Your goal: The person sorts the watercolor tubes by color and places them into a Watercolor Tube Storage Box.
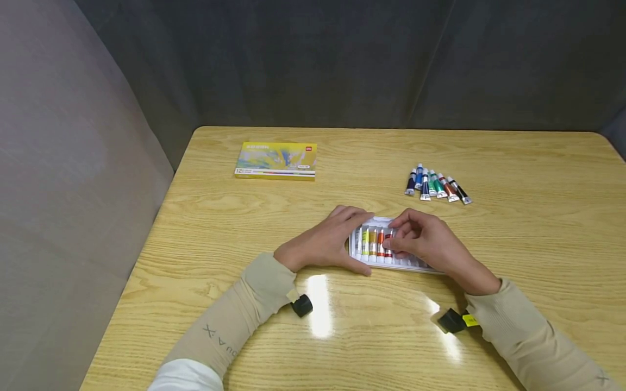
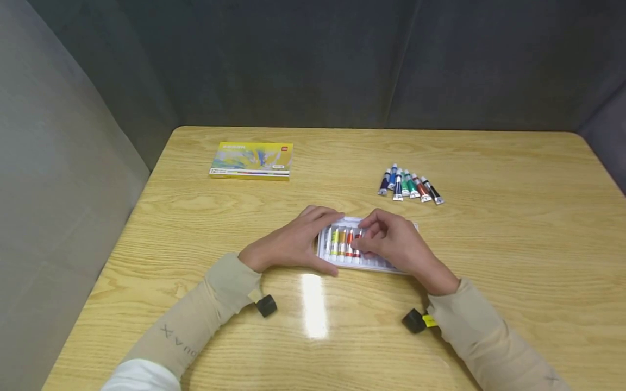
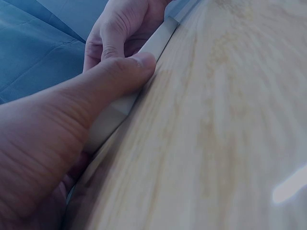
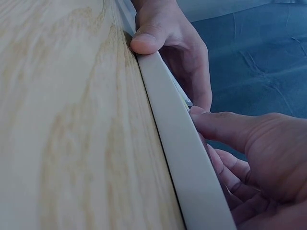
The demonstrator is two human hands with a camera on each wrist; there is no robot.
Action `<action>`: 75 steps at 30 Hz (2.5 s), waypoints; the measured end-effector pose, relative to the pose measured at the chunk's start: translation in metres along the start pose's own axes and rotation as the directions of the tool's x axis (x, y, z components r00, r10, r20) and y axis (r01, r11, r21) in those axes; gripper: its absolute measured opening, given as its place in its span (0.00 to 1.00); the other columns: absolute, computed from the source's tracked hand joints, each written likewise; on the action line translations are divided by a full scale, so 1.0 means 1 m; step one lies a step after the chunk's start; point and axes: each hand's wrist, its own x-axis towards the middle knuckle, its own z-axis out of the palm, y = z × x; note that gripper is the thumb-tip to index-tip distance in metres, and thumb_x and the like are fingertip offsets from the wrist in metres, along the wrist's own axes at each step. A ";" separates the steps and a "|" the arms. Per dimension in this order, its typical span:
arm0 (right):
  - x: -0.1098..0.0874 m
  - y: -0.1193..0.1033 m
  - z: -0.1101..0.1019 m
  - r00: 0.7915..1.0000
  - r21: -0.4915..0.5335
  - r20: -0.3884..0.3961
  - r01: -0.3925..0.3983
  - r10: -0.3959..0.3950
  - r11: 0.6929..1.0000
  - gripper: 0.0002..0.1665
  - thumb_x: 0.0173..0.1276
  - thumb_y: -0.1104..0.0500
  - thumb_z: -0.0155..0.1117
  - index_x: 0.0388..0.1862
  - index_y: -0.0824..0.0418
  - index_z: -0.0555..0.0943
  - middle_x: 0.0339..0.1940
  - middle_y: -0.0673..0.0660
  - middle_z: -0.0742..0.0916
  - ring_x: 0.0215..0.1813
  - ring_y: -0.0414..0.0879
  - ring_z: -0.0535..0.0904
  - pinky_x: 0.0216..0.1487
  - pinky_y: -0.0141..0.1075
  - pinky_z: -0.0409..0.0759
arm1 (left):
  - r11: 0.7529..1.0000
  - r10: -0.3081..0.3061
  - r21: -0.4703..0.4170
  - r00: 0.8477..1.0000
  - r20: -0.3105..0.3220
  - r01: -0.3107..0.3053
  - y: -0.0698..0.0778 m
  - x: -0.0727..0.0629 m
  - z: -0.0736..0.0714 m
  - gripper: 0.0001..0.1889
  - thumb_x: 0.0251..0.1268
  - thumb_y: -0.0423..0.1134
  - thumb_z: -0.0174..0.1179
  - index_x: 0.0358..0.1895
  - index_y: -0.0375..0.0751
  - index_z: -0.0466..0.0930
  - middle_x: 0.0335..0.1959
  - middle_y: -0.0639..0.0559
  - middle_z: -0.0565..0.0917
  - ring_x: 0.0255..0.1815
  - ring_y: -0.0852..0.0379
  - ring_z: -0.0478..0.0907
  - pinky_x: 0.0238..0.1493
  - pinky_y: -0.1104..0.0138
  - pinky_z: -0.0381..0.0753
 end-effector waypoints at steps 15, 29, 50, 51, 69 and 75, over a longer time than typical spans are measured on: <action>-0.001 -0.001 0.000 1.000 -0.016 -0.002 0.001 -0.001 1.000 0.23 0.66 0.54 0.76 0.54 0.64 0.79 0.36 0.57 0.86 0.32 0.39 0.82 0.35 0.32 0.86 | 1.000 0.005 -0.004 1.000 0.000 -0.005 0.001 0.000 -0.001 0.60 0.49 0.70 0.75 0.83 0.50 0.55 0.80 0.55 0.62 0.80 0.58 0.56 0.81 0.61 0.65; 0.000 -0.002 0.000 1.000 -0.018 -0.009 -0.011 0.010 1.000 0.25 0.67 0.51 0.76 0.55 0.63 0.79 0.37 0.57 0.86 0.31 0.40 0.83 0.34 0.33 0.87 | 1.000 0.006 -0.003 1.000 -0.001 -0.006 0.000 -0.001 -0.001 0.60 0.49 0.70 0.75 0.83 0.51 0.54 0.81 0.55 0.61 0.80 0.58 0.56 0.81 0.60 0.65; 0.000 -0.011 -0.010 0.999 -0.052 0.032 -0.039 0.041 0.998 0.28 0.75 0.45 0.67 0.65 0.58 0.74 0.39 0.59 0.89 0.32 0.46 0.87 0.36 0.36 0.86 | 1.000 0.007 0.003 1.000 -0.006 -0.007 -0.002 -0.001 0.002 0.60 0.49 0.70 0.75 0.83 0.50 0.55 0.79 0.55 0.63 0.78 0.58 0.58 0.80 0.61 0.67; 0.000 -0.011 -0.011 0.999 -0.057 0.028 -0.032 0.034 0.998 0.28 0.75 0.44 0.66 0.64 0.58 0.74 0.39 0.59 0.89 0.32 0.46 0.86 0.35 0.36 0.86 | 1.000 0.005 0.000 1.000 -0.007 -0.005 -0.002 -0.001 0.003 0.60 0.48 0.69 0.75 0.83 0.50 0.56 0.79 0.55 0.63 0.78 0.58 0.58 0.80 0.61 0.67; 0.007 -0.012 -0.053 0.995 -0.088 -0.097 0.002 -0.011 0.996 0.22 0.76 0.46 0.65 0.54 0.62 0.82 0.41 0.61 0.90 0.34 0.43 0.88 0.39 0.35 0.89 | 1.000 0.004 0.011 1.000 0.002 -0.004 -0.002 0.001 0.001 0.61 0.48 0.70 0.75 0.83 0.50 0.55 0.80 0.55 0.62 0.79 0.57 0.58 0.81 0.61 0.66; 0.016 -0.010 -0.068 0.988 -0.156 -0.156 -0.040 0.015 0.987 0.23 0.75 0.42 0.65 0.53 0.59 0.82 0.43 0.59 0.90 0.36 0.45 0.89 0.38 0.34 0.88 | 0.999 0.017 0.039 1.000 0.002 -0.017 -0.003 0.002 0.002 0.61 0.48 0.70 0.75 0.83 0.50 0.55 0.80 0.54 0.62 0.79 0.57 0.58 0.80 0.61 0.66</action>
